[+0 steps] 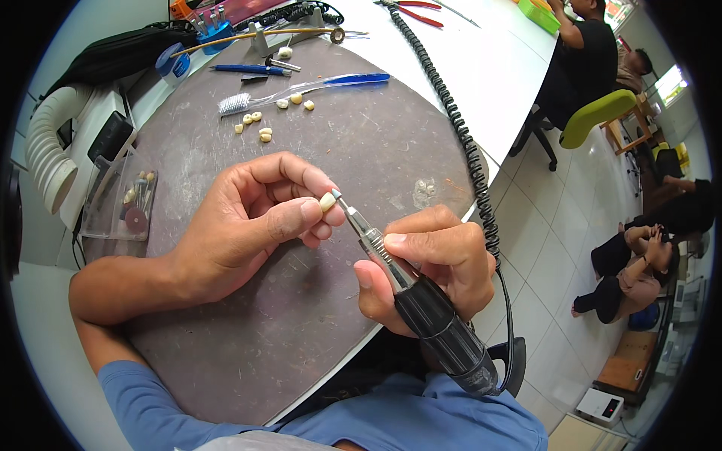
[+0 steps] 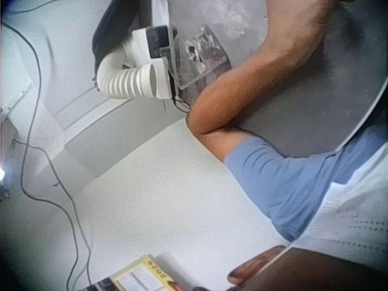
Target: The person shapes and grinds an artificial tooth using a handheld rotary tool.
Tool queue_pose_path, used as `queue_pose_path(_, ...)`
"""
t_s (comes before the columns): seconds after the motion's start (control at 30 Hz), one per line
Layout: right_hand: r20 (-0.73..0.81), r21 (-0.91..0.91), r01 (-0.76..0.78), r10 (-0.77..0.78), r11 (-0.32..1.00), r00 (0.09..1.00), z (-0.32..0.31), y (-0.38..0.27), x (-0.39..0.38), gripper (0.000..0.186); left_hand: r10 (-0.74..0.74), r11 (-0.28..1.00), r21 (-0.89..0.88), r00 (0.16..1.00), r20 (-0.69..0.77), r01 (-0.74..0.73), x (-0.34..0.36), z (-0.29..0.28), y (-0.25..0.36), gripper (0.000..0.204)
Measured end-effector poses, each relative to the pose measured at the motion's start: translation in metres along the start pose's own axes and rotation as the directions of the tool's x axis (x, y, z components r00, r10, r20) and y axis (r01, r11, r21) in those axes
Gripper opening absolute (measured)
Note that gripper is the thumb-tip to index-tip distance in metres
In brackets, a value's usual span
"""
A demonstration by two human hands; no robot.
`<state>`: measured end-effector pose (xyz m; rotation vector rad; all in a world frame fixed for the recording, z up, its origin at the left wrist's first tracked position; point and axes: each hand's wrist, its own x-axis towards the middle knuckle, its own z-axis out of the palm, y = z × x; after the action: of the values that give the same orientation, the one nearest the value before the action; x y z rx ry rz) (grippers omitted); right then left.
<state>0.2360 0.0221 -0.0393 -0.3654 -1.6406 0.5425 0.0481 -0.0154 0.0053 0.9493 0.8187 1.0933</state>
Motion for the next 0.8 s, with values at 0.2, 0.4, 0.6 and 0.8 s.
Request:
queue_pose_path(0.2, -0.001, 0.007, -0.014, 0.014, 1.0, 1.0, 0.0011, -0.0022, 0.0001, 0.037, 0.0, 1.0, -0.019, 1.0, 0.003, 0.0, 0.0, 0.0003, -0.0002, 0.021)
queue_pose_path(0.4, 0.02, -0.023, -0.016, 0.016, 1.0, 1.0, 0.0008, -0.0019, 0.0002, 0.037, 0.007, 1.0, -0.016, 1.0, 0.003, -0.007, -0.0002, -0.0004, 0.0003, 0.02)
queue_pose_path(0.6, 0.045, -0.002, 0.032, -0.031, 0.999, 0.999, -0.0014, -0.0003, 0.0007, 0.036, 0.0, 1.0, -0.007, 1.0, 0.005, 0.0, 0.0012, 0.0018, 0.0016, 0.02)
queue_pose_path(0.8, 0.058, 0.0, 0.038, -0.038, 0.999, 0.998, -0.0026, -0.0008, 0.0004, 0.035, 0.0, 1.0, -0.022, 1.0, 0.012, 0.0, 0.0009, 0.0018, 0.0011, 0.019)
